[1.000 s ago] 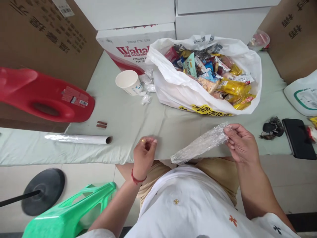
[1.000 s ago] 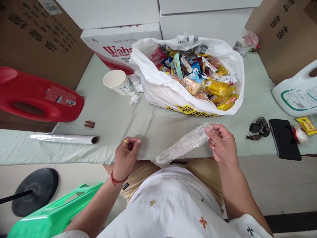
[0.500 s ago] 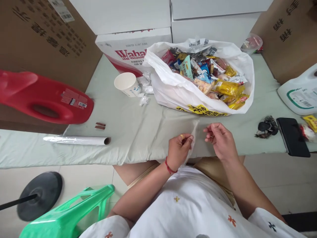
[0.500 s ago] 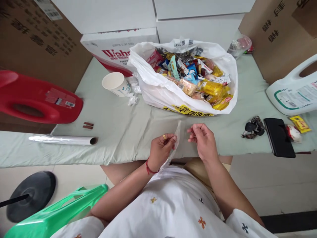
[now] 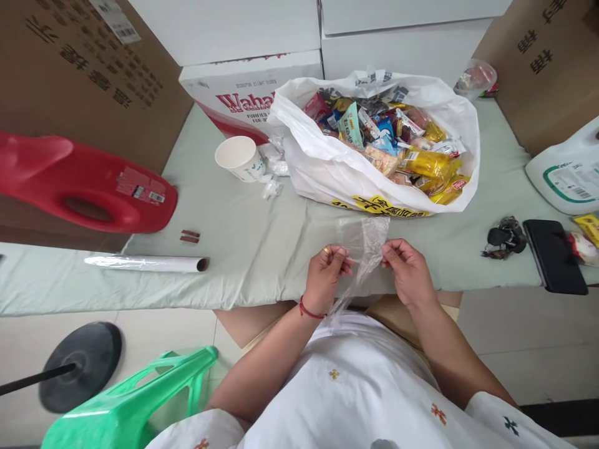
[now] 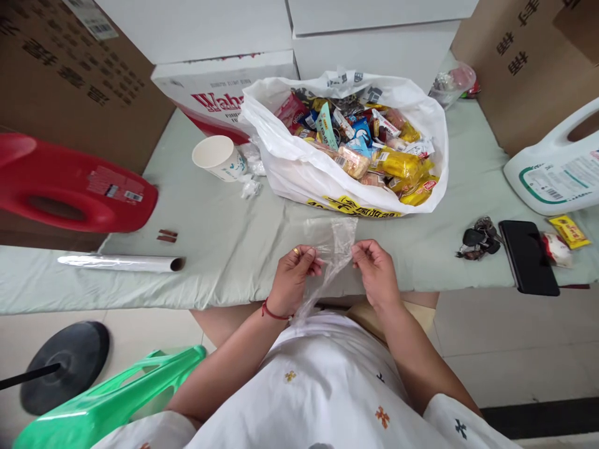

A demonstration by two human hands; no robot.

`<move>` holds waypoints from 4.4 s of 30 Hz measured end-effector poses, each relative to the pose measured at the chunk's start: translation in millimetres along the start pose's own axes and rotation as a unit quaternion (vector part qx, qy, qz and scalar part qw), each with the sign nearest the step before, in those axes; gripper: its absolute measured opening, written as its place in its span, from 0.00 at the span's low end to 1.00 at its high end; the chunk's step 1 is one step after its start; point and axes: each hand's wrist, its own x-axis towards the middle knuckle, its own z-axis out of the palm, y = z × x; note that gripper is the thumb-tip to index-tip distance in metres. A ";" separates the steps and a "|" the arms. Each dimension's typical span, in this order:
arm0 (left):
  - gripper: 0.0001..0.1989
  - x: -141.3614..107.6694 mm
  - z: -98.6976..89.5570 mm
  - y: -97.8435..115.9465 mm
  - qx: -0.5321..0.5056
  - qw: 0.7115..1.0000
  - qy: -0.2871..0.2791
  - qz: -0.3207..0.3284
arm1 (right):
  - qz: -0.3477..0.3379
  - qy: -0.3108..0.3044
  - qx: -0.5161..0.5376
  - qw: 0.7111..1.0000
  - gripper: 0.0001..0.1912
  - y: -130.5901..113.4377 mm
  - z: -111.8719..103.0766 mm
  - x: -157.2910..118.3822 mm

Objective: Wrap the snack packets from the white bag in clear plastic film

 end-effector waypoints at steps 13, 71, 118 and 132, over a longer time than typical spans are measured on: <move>0.18 -1.8 -3.4 -2.2 -0.076 0.997 0.013 -0.004 | 0.008 0.053 -0.029 0.998 0.24 16.3 30.2 -11.1; 0.20 -40.6 -26.0 -9.9 -0.104 0.972 0.062 -0.199 | 0.125 -0.067 -0.013 0.990 0.26 5.4 7.7 -66.0; 0.23 -35.1 9.6 12.1 -0.005 0.999 -0.038 0.002 | 0.207 -0.113 0.245 0.941 0.17 19.5 -1.7 -80.9; 0.12 1.1 -21.1 -23.0 0.387 0.898 0.165 0.126 | -0.118 -0.025 -0.183 0.976 0.17 34.3 40.9 -48.3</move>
